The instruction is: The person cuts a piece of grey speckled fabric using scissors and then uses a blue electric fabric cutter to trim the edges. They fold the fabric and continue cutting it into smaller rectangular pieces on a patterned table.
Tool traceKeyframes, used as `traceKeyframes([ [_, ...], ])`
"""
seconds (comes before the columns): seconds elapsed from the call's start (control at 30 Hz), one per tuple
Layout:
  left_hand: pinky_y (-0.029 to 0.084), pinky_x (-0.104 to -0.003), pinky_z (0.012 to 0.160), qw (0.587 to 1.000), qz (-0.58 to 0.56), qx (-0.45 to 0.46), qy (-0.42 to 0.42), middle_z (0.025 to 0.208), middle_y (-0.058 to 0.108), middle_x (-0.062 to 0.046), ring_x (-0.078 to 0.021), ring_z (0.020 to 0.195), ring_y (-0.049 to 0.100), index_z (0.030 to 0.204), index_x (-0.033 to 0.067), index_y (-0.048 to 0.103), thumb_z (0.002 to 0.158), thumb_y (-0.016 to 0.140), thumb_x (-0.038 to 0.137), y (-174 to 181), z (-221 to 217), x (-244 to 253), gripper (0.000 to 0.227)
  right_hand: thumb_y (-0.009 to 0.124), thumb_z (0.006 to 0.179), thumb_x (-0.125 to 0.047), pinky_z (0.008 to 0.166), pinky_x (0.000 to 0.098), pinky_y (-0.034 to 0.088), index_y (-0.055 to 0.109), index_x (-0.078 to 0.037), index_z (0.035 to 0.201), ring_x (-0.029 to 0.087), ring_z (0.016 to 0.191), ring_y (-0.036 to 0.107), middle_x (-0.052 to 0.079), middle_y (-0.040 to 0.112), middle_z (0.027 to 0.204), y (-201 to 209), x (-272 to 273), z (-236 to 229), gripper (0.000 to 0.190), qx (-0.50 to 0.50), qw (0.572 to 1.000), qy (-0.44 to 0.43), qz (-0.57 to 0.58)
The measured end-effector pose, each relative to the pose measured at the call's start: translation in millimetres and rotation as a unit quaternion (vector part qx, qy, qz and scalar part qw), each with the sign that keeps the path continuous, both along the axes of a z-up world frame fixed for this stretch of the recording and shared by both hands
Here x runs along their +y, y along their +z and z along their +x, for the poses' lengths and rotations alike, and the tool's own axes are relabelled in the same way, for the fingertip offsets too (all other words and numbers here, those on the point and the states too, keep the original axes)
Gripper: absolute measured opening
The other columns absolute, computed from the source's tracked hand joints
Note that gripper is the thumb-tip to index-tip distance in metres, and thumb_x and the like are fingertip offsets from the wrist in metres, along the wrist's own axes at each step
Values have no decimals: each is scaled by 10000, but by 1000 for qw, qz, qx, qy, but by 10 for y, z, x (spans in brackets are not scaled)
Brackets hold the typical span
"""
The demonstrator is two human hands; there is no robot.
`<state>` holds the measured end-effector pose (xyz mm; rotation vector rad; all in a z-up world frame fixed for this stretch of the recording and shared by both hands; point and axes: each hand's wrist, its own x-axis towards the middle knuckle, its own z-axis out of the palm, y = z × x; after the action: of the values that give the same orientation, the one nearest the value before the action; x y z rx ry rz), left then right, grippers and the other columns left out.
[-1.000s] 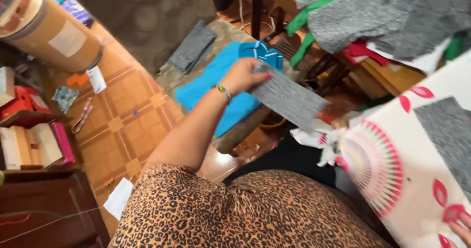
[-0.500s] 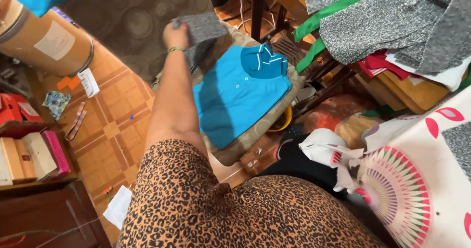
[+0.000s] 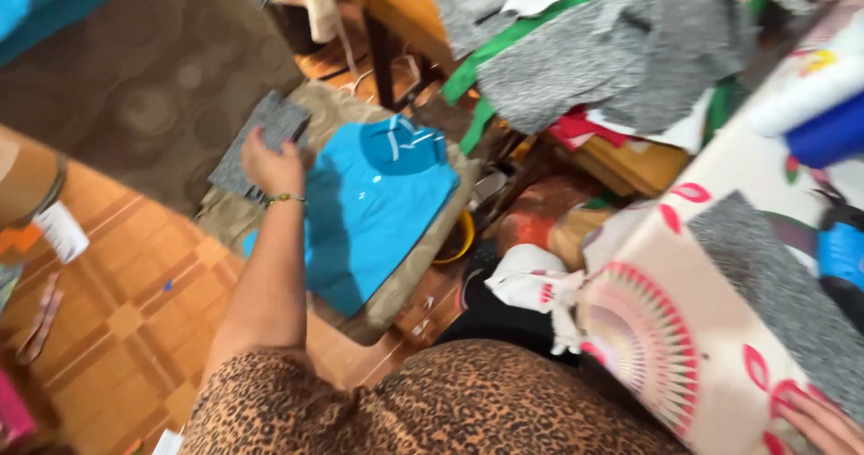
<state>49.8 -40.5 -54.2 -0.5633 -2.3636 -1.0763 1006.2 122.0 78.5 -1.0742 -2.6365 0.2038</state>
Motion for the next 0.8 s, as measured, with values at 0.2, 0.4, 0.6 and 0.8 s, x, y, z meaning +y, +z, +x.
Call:
traceKeyframes([
  [0.2, 506, -499, 814, 878, 92, 107, -457, 969, 753, -142, -361, 909, 695, 998, 49, 737, 779, 680, 61, 2253, 1828, 1540, 227, 645, 824, -463, 1223, 397, 365, 602, -309, 1409, 125, 1554, 388, -129, 505, 1598, 929, -214, -701, 606, -157, 971, -57, -170],
  [0.4, 512, -498, 897, 802, -147, 365, -450, 1430, 506, -175, -381, 1109, 559, 1465, 161, 511, 829, 613, -2, 2855, 2896, 2762, 664, 704, 804, -337, 1153, 356, 494, 717, -157, 1255, 189, 1346, 640, -1, 691, 1400, 1148, -603, -1185, 486, 69, 997, -19, 23],
  [0.6, 457, -477, 1048, 684, -144, 422, -578, 1175, 745, 15, -325, 1219, 615, 889, 281, 826, 759, 686, 190, 2716, 3018, 4039, 211, 679, 847, -407, 1161, 388, 444, 736, -206, 1274, 174, 1393, 576, -38, 678, 1432, 1244, -619, -1232, 476, 53, 993, -64, -87],
  [0.8, 626, -216, 526, 836, -58, -65, -542, 855, 707, -62, -111, 645, 652, 1060, 94, 665, 1016, 506, 138, 4037, 3383, 3655, 171, 711, 850, -348, 1168, 419, 420, 711, -186, 1276, 210, 1366, 585, -10, 662, 1433, 1172, -656, -1181, 456, 103, 994, -27, -27],
])
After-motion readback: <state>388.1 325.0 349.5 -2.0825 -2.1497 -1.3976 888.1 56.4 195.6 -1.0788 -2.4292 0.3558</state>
